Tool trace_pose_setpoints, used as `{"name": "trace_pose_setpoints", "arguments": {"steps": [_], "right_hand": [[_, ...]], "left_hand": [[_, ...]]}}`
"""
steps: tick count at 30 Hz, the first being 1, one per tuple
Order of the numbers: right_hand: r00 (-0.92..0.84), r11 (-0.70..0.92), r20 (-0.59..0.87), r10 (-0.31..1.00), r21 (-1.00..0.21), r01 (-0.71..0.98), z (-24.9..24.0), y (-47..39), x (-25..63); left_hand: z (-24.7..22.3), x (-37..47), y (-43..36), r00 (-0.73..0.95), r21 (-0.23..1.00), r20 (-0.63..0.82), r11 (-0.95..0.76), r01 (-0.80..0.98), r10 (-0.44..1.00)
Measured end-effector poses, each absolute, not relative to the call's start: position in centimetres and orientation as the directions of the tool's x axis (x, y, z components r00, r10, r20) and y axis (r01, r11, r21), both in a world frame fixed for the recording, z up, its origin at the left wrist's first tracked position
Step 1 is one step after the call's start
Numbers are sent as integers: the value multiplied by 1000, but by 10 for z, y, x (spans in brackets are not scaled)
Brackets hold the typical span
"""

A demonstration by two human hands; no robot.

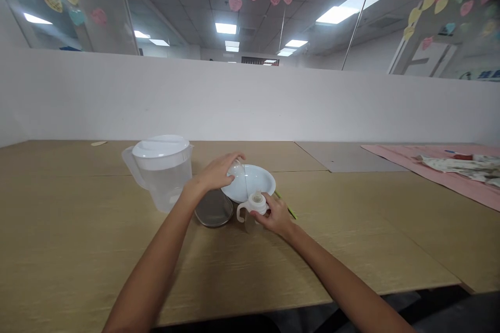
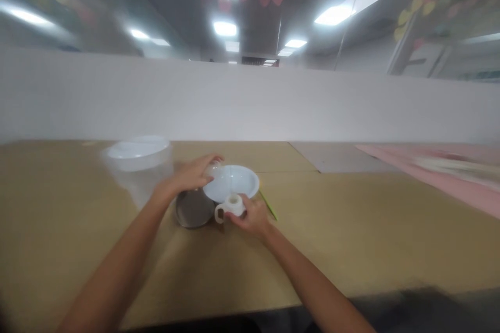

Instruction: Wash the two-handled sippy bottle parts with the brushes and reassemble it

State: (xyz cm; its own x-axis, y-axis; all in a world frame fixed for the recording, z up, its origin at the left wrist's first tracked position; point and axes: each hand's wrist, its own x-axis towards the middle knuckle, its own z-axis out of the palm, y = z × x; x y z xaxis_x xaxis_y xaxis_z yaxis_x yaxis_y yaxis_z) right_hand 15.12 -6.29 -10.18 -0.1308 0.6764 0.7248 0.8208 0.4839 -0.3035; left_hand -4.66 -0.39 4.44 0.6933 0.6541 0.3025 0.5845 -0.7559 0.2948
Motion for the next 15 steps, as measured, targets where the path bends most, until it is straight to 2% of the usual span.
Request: {"name": "trace_pose_setpoints", "arguments": {"steps": [3,7,11,15], "right_hand": [[-129,482,733,668,-293,826,-102,-63,151],[-139,489,734,665,-287,824,-103,-63,152],[-149,498,726,671,-293,816,-102,-62,152],[-145,497,723,676,-302,814,-101,-62,152]], "left_hand": [[25,-42,10,758,287,146,-760,583,636],[13,-36,13,674,227,-91,-643,731,733],[18,-32,5,673,218,-129,-641,736,729],[33,-33,-5,706,244,-55,-676,695,706]]}}
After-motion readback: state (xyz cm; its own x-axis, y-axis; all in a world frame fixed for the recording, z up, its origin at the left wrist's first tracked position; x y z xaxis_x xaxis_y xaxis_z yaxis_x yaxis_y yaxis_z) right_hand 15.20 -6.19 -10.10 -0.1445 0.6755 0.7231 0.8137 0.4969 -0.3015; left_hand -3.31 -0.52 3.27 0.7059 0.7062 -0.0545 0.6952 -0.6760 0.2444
